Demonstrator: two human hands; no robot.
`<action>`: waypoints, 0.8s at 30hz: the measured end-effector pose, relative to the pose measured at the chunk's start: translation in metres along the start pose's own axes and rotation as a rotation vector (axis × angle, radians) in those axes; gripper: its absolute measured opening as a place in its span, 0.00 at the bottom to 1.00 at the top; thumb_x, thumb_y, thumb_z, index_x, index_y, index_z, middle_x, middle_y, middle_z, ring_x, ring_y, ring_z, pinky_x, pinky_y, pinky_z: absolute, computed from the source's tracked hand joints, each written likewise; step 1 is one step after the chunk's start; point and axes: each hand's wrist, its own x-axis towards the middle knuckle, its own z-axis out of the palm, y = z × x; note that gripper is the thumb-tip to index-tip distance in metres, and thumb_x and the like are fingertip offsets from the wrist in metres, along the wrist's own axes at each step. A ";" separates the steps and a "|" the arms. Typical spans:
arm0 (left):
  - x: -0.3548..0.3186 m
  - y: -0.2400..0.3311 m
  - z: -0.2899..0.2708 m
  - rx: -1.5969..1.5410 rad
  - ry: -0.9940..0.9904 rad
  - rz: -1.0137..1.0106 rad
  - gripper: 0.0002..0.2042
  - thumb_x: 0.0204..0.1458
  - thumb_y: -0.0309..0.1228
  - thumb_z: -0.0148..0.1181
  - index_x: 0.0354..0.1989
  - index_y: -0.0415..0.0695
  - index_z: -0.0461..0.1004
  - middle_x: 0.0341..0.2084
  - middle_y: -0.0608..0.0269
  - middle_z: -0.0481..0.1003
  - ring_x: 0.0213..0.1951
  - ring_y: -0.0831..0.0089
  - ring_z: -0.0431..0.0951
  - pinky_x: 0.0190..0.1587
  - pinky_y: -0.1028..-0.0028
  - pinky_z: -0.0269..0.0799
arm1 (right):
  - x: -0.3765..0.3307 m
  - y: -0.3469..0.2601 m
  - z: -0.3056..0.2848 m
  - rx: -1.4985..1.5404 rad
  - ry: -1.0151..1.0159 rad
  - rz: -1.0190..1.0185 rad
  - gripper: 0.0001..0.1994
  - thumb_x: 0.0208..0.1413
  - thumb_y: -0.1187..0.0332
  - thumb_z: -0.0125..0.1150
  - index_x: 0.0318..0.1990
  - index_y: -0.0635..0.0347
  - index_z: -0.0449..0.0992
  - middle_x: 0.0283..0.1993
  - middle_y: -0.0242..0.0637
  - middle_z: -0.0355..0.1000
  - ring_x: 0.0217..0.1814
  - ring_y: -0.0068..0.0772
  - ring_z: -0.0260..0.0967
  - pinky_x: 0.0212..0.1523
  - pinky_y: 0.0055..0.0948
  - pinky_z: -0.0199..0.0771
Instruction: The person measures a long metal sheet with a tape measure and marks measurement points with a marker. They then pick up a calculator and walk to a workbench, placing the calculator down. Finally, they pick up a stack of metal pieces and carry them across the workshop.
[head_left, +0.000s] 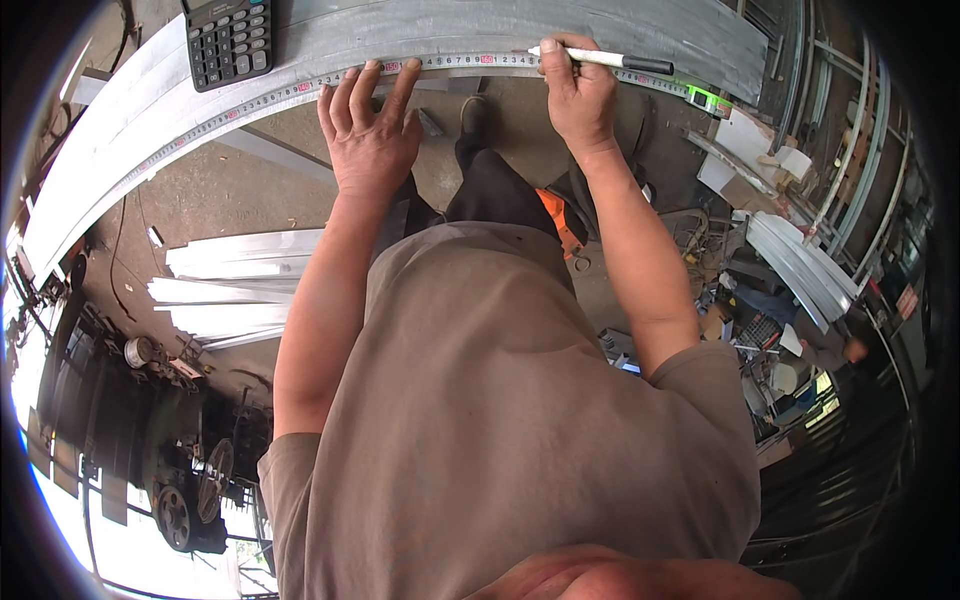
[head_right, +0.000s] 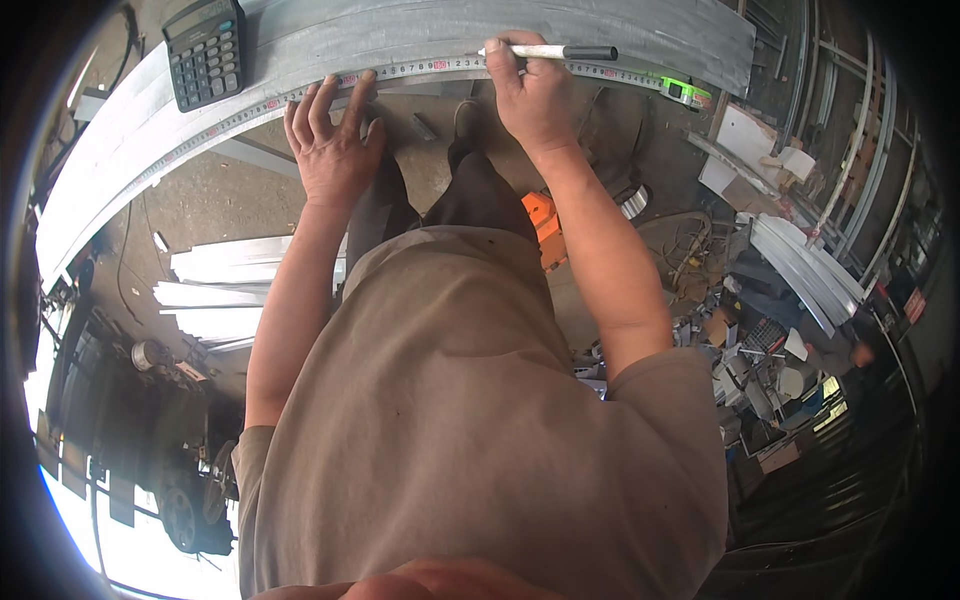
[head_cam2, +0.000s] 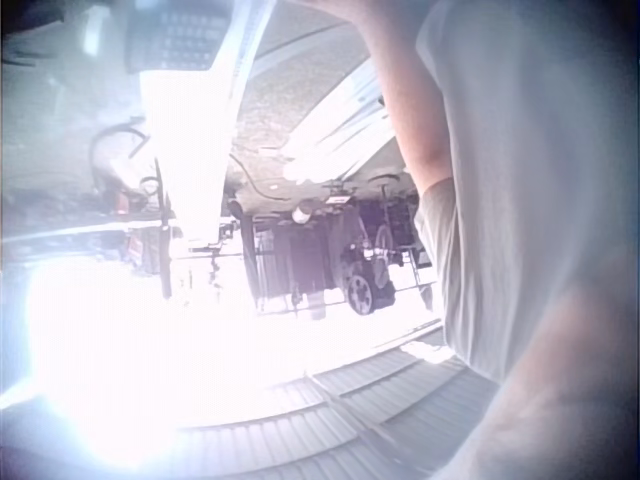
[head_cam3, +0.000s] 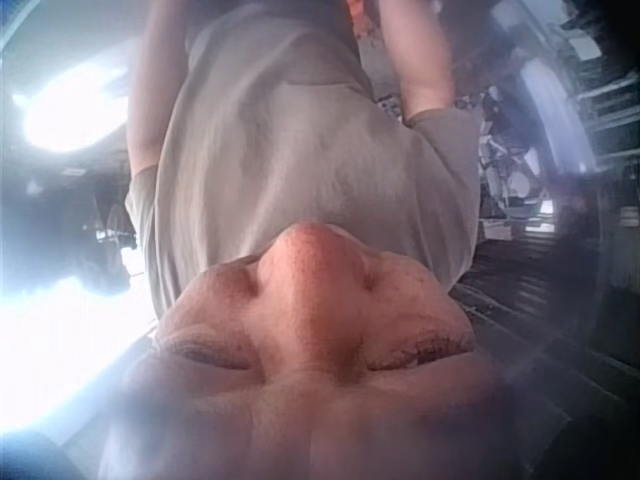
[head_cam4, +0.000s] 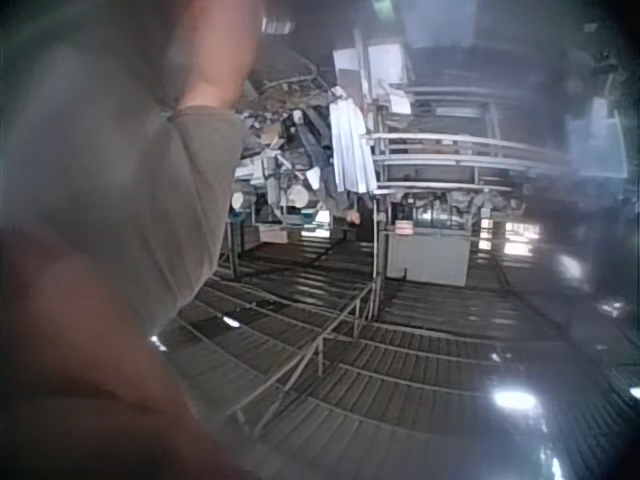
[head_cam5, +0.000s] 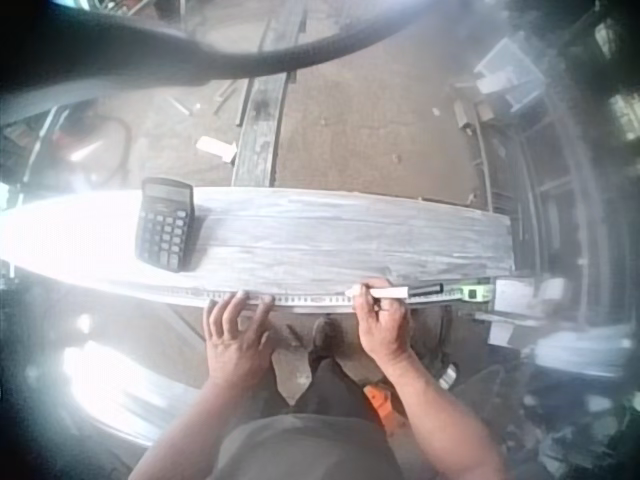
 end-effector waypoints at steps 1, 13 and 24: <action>-0.001 0.000 0.000 -0.001 -0.001 0.000 0.33 0.56 0.44 0.69 0.72 0.75 0.69 0.70 0.65 0.57 0.74 0.58 0.54 0.79 0.46 0.45 | -0.001 0.000 0.000 0.006 0.001 0.002 0.13 0.70 0.58 0.66 0.42 0.58 0.82 0.27 0.33 0.79 0.29 0.28 0.78 0.33 0.30 0.77; -0.003 0.000 -0.002 -0.017 -0.010 0.006 0.33 0.57 0.44 0.69 0.73 0.75 0.67 0.70 0.64 0.56 0.74 0.58 0.53 0.79 0.46 0.45 | -0.002 -0.001 -0.001 0.000 -0.007 -0.015 0.12 0.69 0.58 0.66 0.43 0.59 0.81 0.27 0.33 0.79 0.29 0.29 0.79 0.33 0.30 0.77; -0.002 0.001 -0.002 -0.007 -0.018 0.001 0.33 0.57 0.44 0.68 0.74 0.75 0.67 0.70 0.64 0.56 0.74 0.58 0.53 0.79 0.46 0.44 | -0.002 0.000 -0.001 -0.015 -0.001 -0.022 0.13 0.69 0.58 0.66 0.43 0.59 0.81 0.26 0.34 0.79 0.29 0.31 0.79 0.32 0.31 0.78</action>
